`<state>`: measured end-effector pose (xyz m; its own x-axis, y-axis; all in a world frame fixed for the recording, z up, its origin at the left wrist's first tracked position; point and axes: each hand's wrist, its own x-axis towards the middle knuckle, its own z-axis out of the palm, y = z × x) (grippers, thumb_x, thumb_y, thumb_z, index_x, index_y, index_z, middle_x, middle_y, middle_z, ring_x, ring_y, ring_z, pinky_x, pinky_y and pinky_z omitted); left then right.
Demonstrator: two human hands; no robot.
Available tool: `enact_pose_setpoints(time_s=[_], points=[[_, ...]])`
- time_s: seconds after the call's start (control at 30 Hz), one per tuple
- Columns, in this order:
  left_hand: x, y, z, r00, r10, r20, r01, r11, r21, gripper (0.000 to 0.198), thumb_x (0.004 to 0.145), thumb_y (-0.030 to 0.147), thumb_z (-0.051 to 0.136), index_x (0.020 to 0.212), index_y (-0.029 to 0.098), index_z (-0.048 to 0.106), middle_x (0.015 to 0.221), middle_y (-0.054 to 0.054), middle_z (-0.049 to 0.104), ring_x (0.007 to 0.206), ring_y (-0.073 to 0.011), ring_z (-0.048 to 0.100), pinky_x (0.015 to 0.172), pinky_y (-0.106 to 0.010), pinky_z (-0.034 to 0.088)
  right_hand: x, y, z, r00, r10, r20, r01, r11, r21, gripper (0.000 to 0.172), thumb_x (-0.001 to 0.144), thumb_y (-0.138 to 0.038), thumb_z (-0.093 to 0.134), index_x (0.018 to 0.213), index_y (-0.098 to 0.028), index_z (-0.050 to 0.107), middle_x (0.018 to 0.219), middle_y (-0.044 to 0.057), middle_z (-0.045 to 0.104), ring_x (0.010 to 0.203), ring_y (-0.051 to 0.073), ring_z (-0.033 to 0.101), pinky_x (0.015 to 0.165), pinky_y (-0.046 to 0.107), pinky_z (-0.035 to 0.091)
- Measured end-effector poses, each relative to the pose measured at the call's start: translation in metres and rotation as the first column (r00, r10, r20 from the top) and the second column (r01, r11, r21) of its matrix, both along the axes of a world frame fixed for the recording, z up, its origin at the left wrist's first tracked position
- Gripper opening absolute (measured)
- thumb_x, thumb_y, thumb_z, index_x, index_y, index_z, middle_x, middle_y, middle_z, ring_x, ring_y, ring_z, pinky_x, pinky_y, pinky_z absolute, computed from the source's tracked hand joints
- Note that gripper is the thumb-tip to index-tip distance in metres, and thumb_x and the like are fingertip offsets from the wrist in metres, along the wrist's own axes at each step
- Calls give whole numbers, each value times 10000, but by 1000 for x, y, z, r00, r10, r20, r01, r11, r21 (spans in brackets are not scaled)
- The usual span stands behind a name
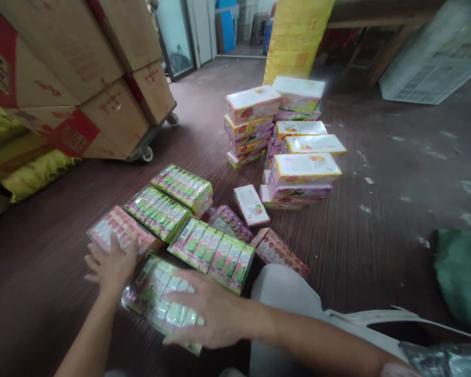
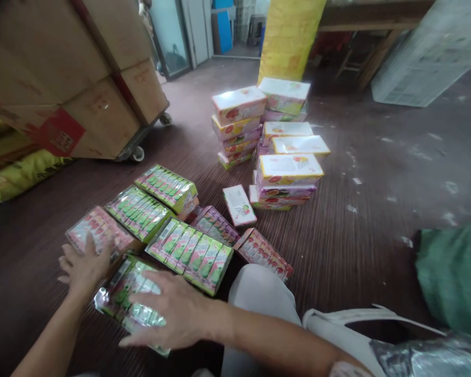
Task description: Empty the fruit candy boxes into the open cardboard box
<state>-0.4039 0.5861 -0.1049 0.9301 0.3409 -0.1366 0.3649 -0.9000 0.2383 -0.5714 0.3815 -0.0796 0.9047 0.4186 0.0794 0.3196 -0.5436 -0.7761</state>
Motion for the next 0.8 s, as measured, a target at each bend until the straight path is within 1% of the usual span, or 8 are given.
enact_pose_setpoints(time_s=[0.1,0.2,0.27,0.33,0.47,0.53,0.63,0.8], points=[[-27,-15,-6,974,-205,-98,209,978,24,835,825,748,298,1520,285,316,1637,-127,73,1470,-447,58,1096,-711,144,27,-73,-11,944,-321,76,312,943,113,519,944,-546,466,1323,-202,552,1454,77,487,1337,149,437,1115,310,341],[-48,-29,-17,955,-266,-134,279,956,89,865,831,694,365,1555,243,218,1637,-118,79,1471,-447,34,1095,-698,196,67,-148,-65,748,-642,-167,655,755,30,508,899,-476,579,1273,-133,565,1264,102,635,1119,162,608,964,296,471],[-56,-36,-23,958,-260,-120,278,947,160,917,829,724,335,1566,207,160,1640,-120,45,1469,-452,16,1102,-691,190,95,-182,-114,672,-638,-375,668,741,-64,575,868,-475,627,1310,-118,534,1288,123,629,1147,196,604,958,313,475],[-58,-42,-26,959,-263,-103,279,939,199,938,832,762,265,1568,196,137,1639,-127,46,1464,-461,30,1101,-690,190,119,-198,-161,643,-561,-521,618,782,-80,690,803,-526,687,1355,-152,511,1374,139,576,1204,241,579,980,338,468],[-57,-48,-25,963,-252,-92,266,936,230,940,837,777,210,1569,194,124,1634,-141,70,1459,-465,62,1095,-688,204,150,-190,-219,613,-468,-637,575,817,-46,980,520,-557,867,1354,-165,535,1415,176,532,1296,363,497,1085,450,374],[-57,-48,-25,965,-247,-92,262,937,232,934,840,776,219,1570,202,115,1634,-142,63,1462,-459,54,1095,-692,197,155,-183,-229,604,-448,-658,578,816,-25,1007,412,-503,912,1303,-174,577,1360,167,583,1288,396,492,1106,498,328],[-57,-46,-27,962,-262,-80,273,936,221,921,842,776,233,1570,228,103,1637,-132,47,1465,-452,36,1092,-704,181,146,-184,-230,628,-419,-656,596,801,60,830,389,-457,917,1137,-203,659,1194,104,689,1159,367,587,1048,479,391],[-57,-43,-30,959,-272,-75,282,933,222,923,838,778,245,1569,231,112,1639,-127,29,1464,-451,34,1078,-712,198,128,-213,-217,638,-476,-605,725,636,264,660,647,-614,742,1151,-212,599,1090,64,712,1079,275,628,936,407,493]])
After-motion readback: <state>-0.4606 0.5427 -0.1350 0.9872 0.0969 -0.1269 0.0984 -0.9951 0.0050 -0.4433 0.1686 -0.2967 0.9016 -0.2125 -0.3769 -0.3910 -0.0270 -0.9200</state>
